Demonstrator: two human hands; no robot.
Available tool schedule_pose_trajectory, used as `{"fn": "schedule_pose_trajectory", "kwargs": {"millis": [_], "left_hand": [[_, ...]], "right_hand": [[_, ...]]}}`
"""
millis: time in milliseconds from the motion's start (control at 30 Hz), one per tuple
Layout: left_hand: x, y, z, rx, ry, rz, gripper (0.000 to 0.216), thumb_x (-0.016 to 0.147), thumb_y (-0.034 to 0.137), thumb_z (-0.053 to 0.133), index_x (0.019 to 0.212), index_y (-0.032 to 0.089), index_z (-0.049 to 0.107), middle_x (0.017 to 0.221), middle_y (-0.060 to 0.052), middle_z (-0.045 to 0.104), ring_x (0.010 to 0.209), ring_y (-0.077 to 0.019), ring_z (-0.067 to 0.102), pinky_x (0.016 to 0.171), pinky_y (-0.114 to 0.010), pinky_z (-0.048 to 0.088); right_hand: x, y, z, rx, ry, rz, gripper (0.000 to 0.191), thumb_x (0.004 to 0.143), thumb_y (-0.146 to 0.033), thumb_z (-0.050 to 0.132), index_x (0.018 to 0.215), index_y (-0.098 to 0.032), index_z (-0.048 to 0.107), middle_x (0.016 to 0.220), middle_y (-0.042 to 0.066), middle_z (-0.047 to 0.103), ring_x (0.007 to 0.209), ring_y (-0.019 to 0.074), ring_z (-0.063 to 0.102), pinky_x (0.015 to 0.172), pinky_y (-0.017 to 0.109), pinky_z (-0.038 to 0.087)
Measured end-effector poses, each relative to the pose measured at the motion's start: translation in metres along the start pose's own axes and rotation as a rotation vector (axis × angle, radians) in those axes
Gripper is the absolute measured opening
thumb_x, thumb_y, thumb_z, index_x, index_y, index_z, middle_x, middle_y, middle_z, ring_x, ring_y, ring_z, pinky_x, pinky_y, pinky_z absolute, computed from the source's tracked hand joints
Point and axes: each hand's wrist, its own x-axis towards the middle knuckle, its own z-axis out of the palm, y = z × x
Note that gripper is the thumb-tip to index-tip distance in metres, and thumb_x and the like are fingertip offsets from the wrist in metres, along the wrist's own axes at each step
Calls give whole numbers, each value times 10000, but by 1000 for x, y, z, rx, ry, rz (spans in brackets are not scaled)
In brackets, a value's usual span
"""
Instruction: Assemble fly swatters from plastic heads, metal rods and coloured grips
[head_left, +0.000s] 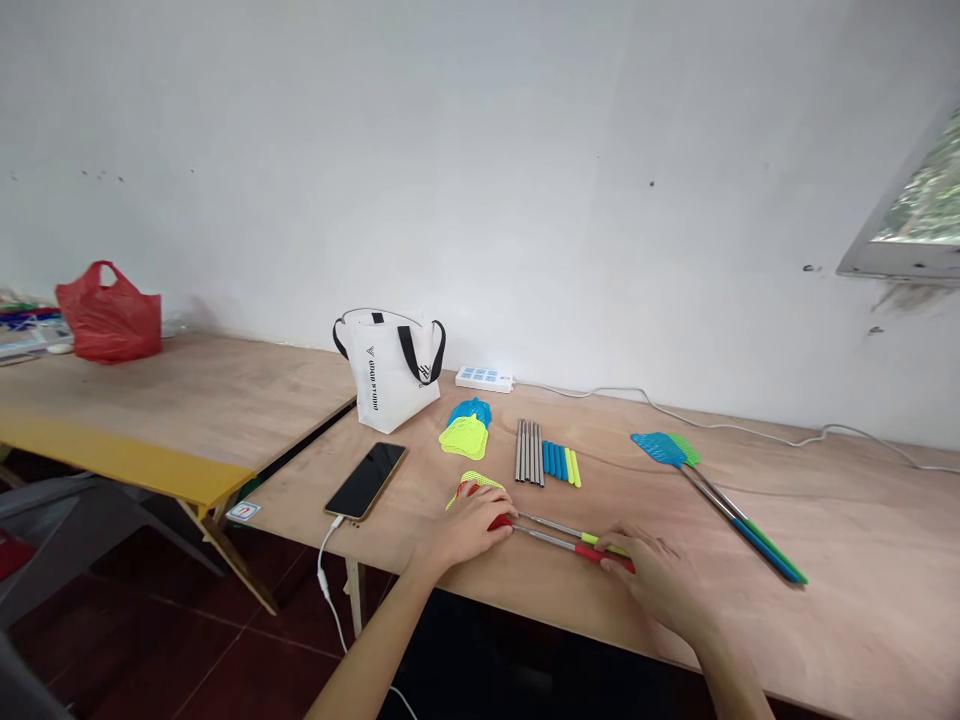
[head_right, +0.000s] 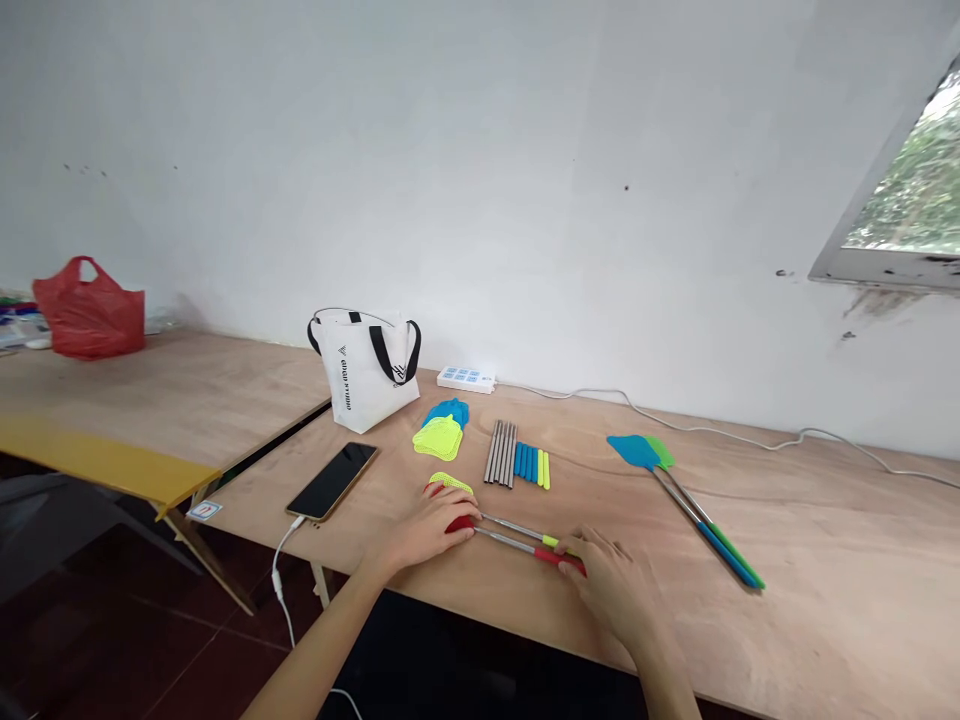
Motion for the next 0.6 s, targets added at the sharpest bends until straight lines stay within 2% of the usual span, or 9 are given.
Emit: {"fn": "schedule_pose_trajectory", "kwargs": {"millis": [167, 300, 400, 467, 600], "left_hand": [[3, -2, 2, -5, 15, -15, 124, 982, 263, 584, 1050, 247, 687, 1149, -9, 686, 1125, -202, 618, 1102, -414, 320], [0, -14, -16, -46, 110, -107, 219, 1017, 389, 522, 1119, 245, 652, 1214, -39, 658, 1159, -221, 592, 1065, -401, 379], [-10, -35, -34, 53, 253, -308, 264, 1012, 409, 489, 1129, 221, 632, 1252, -87, 629, 1197, -261, 563, 1025, -407, 418], [-20, -54, -46, 204, 315, -497, 299, 980, 412, 515, 1165, 196, 609, 1260, -124, 618, 1212, -305, 553, 1037, -455, 399], [-46, -91, -61, 447, 362, -892, 574, 916, 492, 536, 1335, 101, 509, 1370, -251, 533, 1286, -421, 483, 1029, -528, 377]], "right_hand": [[7, -2, 1, 30, 74, 17, 283, 946, -360, 449, 1036, -317, 714, 1114, 46, 707, 1072, 284, 645, 939, 465, 464], [11, 4, 0, 158, 61, -19, 303, 963, -450, 457, 1049, -313, 713, 1152, 44, 698, 1111, 276, 632, 975, 453, 468], [14, 17, 1, 241, 75, -2, 354, 970, -512, 441, 1057, -292, 704, 1152, 49, 701, 1137, 275, 617, 1011, 456, 456], [17, 27, 4, 268, 111, 19, 381, 970, -539, 432, 1066, -278, 693, 1155, 56, 701, 1141, 278, 613, 1018, 458, 454], [22, 42, 14, 263, 151, 27, 401, 962, -568, 450, 1114, -274, 677, 1188, 59, 690, 1159, 275, 609, 1027, 450, 456]]}}
